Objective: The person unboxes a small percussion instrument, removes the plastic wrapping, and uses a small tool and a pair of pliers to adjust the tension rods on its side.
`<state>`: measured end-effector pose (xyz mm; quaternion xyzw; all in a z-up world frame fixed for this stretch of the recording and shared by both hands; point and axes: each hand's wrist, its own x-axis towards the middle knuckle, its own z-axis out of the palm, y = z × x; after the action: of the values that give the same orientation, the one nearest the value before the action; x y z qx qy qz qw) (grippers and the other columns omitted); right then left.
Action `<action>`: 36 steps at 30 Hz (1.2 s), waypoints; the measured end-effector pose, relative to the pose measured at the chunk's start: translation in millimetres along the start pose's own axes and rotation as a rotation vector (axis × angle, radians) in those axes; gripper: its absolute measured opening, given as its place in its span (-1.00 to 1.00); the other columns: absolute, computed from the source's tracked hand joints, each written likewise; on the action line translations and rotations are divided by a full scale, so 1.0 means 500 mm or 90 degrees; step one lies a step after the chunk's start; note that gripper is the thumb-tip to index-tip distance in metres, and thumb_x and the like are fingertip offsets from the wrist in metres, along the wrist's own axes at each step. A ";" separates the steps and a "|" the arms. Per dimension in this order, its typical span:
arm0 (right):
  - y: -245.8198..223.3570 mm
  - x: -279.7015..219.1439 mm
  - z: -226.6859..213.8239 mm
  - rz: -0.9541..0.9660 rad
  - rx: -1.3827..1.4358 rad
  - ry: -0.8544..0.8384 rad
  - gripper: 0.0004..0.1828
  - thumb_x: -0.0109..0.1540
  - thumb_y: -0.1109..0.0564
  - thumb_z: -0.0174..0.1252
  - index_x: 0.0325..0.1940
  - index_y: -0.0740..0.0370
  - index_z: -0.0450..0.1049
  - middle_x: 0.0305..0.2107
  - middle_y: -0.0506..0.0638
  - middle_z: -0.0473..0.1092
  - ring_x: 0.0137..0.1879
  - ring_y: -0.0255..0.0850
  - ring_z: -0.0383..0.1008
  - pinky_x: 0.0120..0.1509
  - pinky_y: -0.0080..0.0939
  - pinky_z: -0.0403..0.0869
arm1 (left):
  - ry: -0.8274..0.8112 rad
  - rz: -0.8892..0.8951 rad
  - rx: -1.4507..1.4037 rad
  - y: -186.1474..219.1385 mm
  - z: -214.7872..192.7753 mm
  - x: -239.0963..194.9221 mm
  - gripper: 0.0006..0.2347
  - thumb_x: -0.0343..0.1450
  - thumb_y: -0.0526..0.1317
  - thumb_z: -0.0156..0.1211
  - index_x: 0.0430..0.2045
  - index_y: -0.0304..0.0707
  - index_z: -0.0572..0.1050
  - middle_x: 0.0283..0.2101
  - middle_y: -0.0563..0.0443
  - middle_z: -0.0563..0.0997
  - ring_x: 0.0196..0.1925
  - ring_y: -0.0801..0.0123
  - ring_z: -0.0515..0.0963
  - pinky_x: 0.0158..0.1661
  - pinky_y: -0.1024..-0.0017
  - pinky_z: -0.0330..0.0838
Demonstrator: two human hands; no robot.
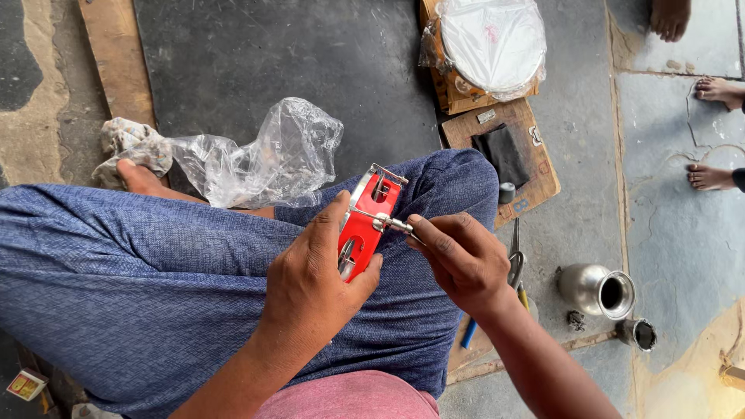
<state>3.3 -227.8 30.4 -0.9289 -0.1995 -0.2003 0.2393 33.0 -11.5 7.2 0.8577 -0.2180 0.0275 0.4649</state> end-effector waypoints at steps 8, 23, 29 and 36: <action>0.057 0.012 0.004 -0.153 -0.003 -0.023 -0.56 0.19 0.24 0.45 0.12 0.35 0.50 -0.29 0.05 0.44 -0.24 -0.18 0.54 -0.25 -0.24 0.52 | -0.013 -0.010 0.023 0.002 0.000 0.012 -0.30 0.25 -0.19 0.47 0.22 -0.57 0.22 -0.03 -0.46 0.60 -0.05 -0.13 0.69 -0.16 0.17 0.63; 0.048 0.021 0.018 0.057 0.135 -0.076 -0.76 0.24 0.18 0.38 -0.03 0.23 0.56 -0.35 -0.03 0.49 -0.31 -0.30 0.56 -0.30 -0.31 0.49 | -0.034 -0.087 0.010 -0.001 -0.004 0.029 -0.30 0.22 -0.18 0.46 0.24 -0.50 0.26 -0.14 -0.36 0.64 -0.19 -0.09 0.71 -0.22 0.13 0.61; 0.028 0.023 -0.008 0.037 0.072 -0.105 -0.82 0.31 0.09 0.28 -0.13 0.26 0.54 -0.50 -0.04 0.43 -0.45 -0.31 0.47 -0.42 -0.30 0.38 | -0.015 -0.038 0.008 0.015 -0.005 0.014 -0.31 0.24 -0.22 0.46 0.22 -0.60 0.24 -0.07 -0.45 0.61 -0.13 -0.10 0.71 -0.19 0.17 0.62; 0.008 -0.047 -0.035 0.780 0.723 -0.248 -0.56 0.40 -0.11 0.07 -0.36 0.30 0.47 -0.74 -0.09 0.26 -0.71 -0.41 0.16 -0.66 -0.37 0.11 | 0.062 0.055 0.070 0.060 -0.005 -0.038 -0.31 0.28 -0.24 0.44 0.25 -0.58 0.21 0.12 -0.49 0.56 -0.01 -0.18 0.68 -0.03 0.12 0.61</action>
<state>-19.4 -246.9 31.9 -0.6301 0.2297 0.2579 0.6955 4.1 -16.9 27.7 0.8694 -0.2302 0.1017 0.4253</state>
